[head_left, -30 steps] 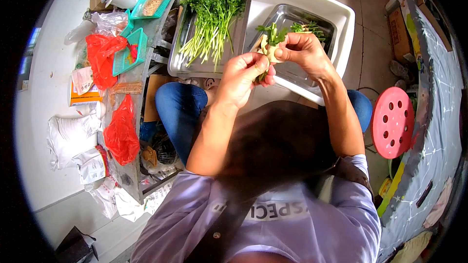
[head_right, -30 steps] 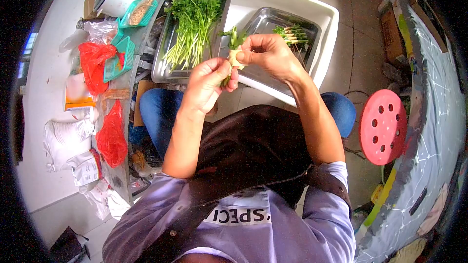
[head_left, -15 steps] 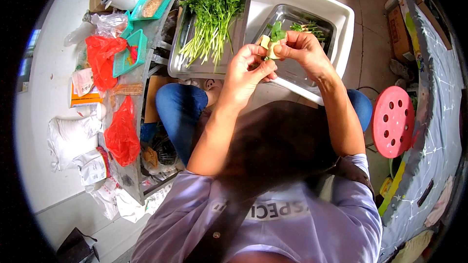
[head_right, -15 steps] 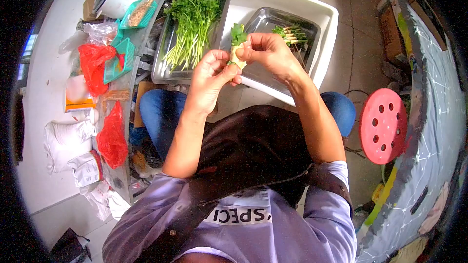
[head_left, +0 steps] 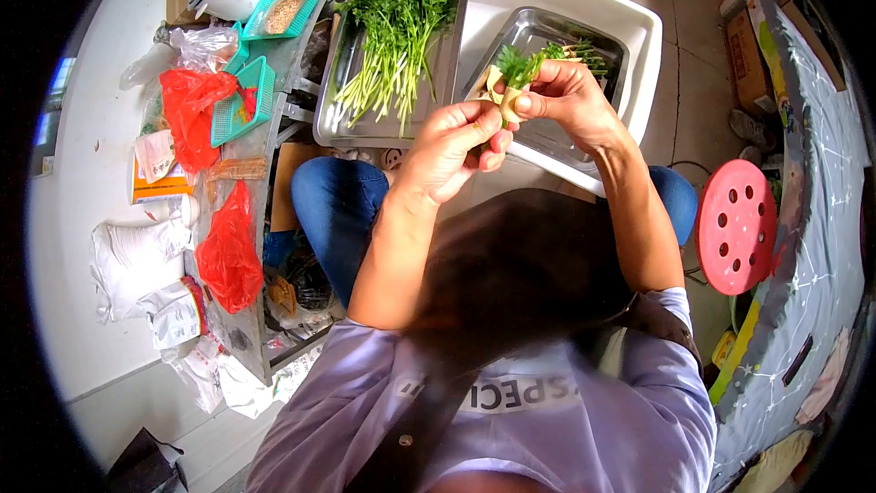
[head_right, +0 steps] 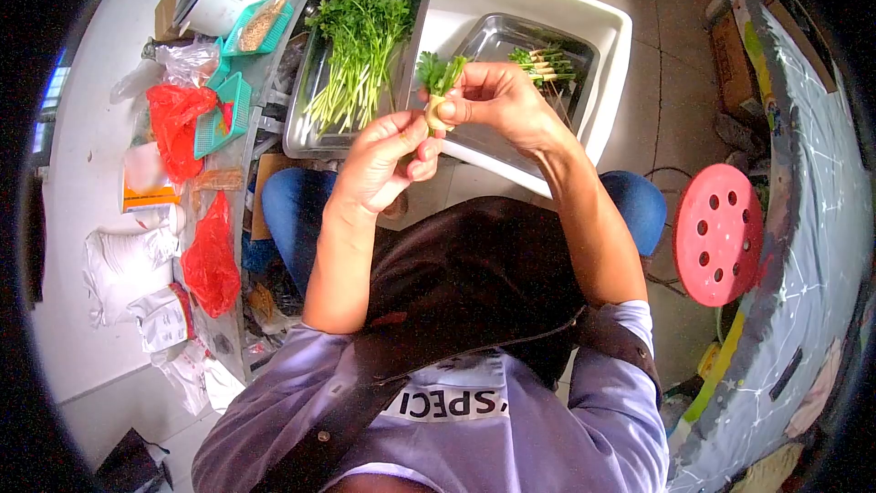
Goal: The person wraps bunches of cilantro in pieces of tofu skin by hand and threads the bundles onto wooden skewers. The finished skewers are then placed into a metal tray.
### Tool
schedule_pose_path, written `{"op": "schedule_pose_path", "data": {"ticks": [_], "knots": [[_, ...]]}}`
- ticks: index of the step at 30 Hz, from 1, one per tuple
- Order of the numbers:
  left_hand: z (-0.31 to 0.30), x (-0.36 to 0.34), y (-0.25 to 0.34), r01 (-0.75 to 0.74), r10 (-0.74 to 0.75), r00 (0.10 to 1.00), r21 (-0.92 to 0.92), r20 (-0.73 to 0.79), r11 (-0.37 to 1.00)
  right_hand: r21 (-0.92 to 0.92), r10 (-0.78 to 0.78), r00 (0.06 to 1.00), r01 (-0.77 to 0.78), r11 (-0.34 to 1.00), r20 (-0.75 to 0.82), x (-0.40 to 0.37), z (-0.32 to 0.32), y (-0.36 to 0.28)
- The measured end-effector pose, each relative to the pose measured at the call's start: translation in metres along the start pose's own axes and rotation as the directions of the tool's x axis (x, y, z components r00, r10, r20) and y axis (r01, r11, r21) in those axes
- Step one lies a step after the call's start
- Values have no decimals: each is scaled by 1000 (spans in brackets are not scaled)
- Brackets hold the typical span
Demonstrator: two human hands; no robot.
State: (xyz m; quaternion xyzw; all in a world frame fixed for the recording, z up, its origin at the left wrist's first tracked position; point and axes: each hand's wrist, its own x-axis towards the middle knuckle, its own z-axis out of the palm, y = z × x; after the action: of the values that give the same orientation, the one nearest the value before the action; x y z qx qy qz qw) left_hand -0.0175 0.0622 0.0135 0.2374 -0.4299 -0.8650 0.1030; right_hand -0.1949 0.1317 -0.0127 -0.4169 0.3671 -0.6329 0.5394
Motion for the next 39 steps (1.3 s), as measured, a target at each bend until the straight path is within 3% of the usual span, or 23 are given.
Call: {"op": "schedule_pose_path", "data": {"ticks": [5, 8, 11, 14, 17, 20, 22, 24, 29, 30, 32, 34, 35, 39], "knots": [[-13, 2, -6, 231, -123, 938, -320, 324, 919, 40, 32, 999, -33, 999, 34, -5, 0, -4], [-13, 4, -12, 216, -92, 936, -346, 341, 913, 24, 33, 998, -34, 999, 46, -4, 0, -5], [-8, 0, -7, 142, -82, 973, -278, 215, 950, 49, 65, 997, -67, 997, 45, -5, -1, -6], [-20, 4, -11, 258, -92, 918, -406, 386, 877, 16, 72, 996, -73, 997, 54, -4, -3, -2], [-13, 3, -13, 177, -91, 963, -340, 254, 924, 42, 88, 995, -89, 995, 45, -5, 1, -9], [6, 0, -9, -121, 121, 989, -7, -82, 993, -73, 64, 997, -67, 995, -41, 0, -3, -1], [-1, 5, -15, -221, 247, 958, 176, -143, 959, -53, 86, 993, -90, 995, -80, 1, 5, -2], [0, 8, -19, -262, 356, 911, 377, -206, 889, -54, 85, 991, -91, 994, -104, 3, 4, 6], [1, 11, -20, -199, 372, 872, 465, -318, 863, -90, 149, 985, -157, 983, -89, 5, -6, 9], [-5, 13, -23, -193, 368, 868, 456, -333, 869, -174, 156, 982, -172, 970, -105, 7, -22, 12], [-15, 14, -26, -181, 342, 872, 417, -350, 891, -547, 10, 943, -201, 812, -331, 11, -47, 16], [-16, 13, -25, -184, 341, 870, 406, -356, 895, -828, -184, 825, -467, 310, -534, 10, -79, 43], [-17, 13, -24, -186, 341, 868, 401, -360, 897, -835, -262, 799, -547, 55, -541, 9, -93, 60], [-21, 16, -21, -191, 336, 867, 376, -368, 907, -739, -145, 756, -655, -157, -639, 9, -113, 104]]}}
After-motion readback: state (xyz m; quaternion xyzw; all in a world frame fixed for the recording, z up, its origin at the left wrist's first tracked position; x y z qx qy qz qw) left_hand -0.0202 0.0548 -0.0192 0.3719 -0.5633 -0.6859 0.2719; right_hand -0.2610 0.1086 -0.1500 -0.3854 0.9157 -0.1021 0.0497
